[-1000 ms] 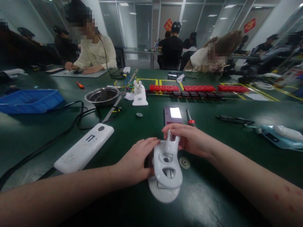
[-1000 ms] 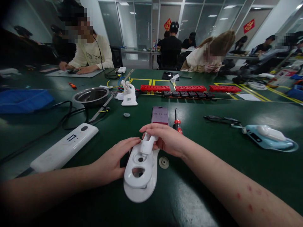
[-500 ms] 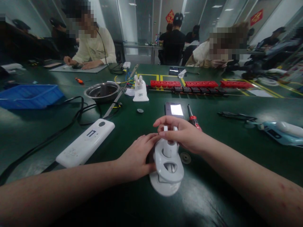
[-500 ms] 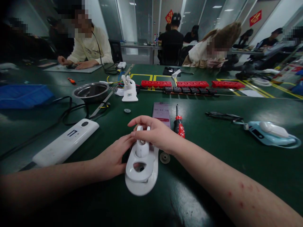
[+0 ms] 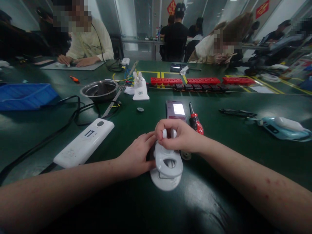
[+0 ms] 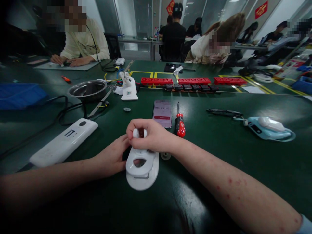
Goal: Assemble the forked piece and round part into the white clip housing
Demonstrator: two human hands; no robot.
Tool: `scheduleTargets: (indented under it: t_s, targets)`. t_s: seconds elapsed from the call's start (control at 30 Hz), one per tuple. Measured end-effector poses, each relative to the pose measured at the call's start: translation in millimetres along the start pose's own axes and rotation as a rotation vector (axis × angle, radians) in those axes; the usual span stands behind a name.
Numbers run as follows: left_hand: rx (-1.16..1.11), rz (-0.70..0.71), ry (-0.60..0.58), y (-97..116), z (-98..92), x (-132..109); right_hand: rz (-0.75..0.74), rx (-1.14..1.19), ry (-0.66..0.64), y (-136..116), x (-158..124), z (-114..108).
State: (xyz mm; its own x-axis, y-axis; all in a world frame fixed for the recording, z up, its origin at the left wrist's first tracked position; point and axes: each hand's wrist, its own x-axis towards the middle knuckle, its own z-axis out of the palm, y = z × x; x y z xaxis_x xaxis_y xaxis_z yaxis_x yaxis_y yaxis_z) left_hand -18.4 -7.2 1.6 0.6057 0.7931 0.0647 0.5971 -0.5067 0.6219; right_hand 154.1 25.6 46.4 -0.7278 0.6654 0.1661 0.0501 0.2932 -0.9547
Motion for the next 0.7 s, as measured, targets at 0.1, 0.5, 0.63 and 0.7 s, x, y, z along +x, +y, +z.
scheduleTargets:
  t_s: [0.1, 0.5, 0.63, 0.7]
  targets:
    - [-0.001, 0.003, 0.004, 0.0, 0.5, 0.3, 0.0, 0.035, 0.023, 3.6, 1.2, 2.5]
    - [0.026, 0.022, 0.021, -1.3, 0.8, 0.7, -0.007, 0.057, 0.022, 4.8, 3.5, 2.1]
    - [0.029, 0.018, 0.013, -1.2, 1.2, 0.5, -0.013, 0.06, 0.027, 5.2, 4.1, 3.0]
    - [0.036, 0.019, 0.012, -1.0, 1.2, 0.0, -0.015, 0.058, 0.032, 5.7, 4.3, 3.2]
